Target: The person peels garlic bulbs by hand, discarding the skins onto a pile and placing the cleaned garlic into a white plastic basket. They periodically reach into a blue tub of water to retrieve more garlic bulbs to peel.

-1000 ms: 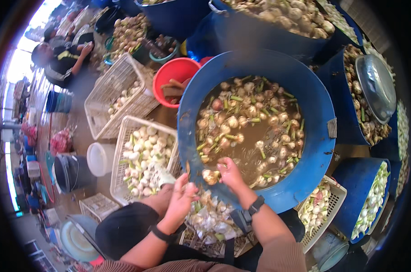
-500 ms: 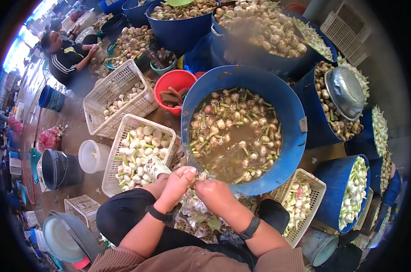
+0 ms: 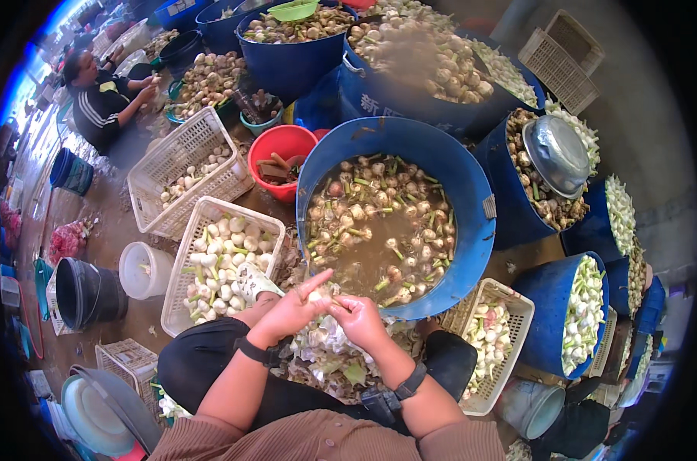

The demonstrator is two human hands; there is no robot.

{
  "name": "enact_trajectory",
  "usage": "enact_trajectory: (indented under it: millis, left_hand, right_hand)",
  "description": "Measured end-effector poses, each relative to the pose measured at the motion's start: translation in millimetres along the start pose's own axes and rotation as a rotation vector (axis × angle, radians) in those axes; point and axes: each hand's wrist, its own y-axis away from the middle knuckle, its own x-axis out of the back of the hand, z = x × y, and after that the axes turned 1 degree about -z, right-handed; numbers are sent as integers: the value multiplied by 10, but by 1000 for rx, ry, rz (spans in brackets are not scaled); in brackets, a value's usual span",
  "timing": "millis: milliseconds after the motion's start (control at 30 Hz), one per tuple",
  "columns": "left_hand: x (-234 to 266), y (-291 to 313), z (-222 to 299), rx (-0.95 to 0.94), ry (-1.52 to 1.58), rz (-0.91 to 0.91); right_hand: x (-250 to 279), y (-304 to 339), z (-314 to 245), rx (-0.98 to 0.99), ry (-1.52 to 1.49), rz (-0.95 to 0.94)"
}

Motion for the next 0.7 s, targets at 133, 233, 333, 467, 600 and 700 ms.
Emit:
enact_trajectory:
  millis: [133,233,333,467,600,700]
  left_hand:
    - [-35,110,82,-277,-471,-172]
    - [-106,118,86,-494,-743,-32]
    - [-171,111,74,-629,-738,74]
    - [-219,71,-136,-348,347,311]
    - [-190,18,-58,-57,707,473]
    - [-139,46,-68,-141,467,442]
  right_hand:
    - [115,-43,27,-427,-569,-50]
    - [160,-18,84,-413,-686,-35]
    - [197,27,13,-367,-807,-30]
    - [198,258,-44,39,-423,22]
    - [124,579,167,431,445,-57]
    - [125,606,193,362,721,-163]
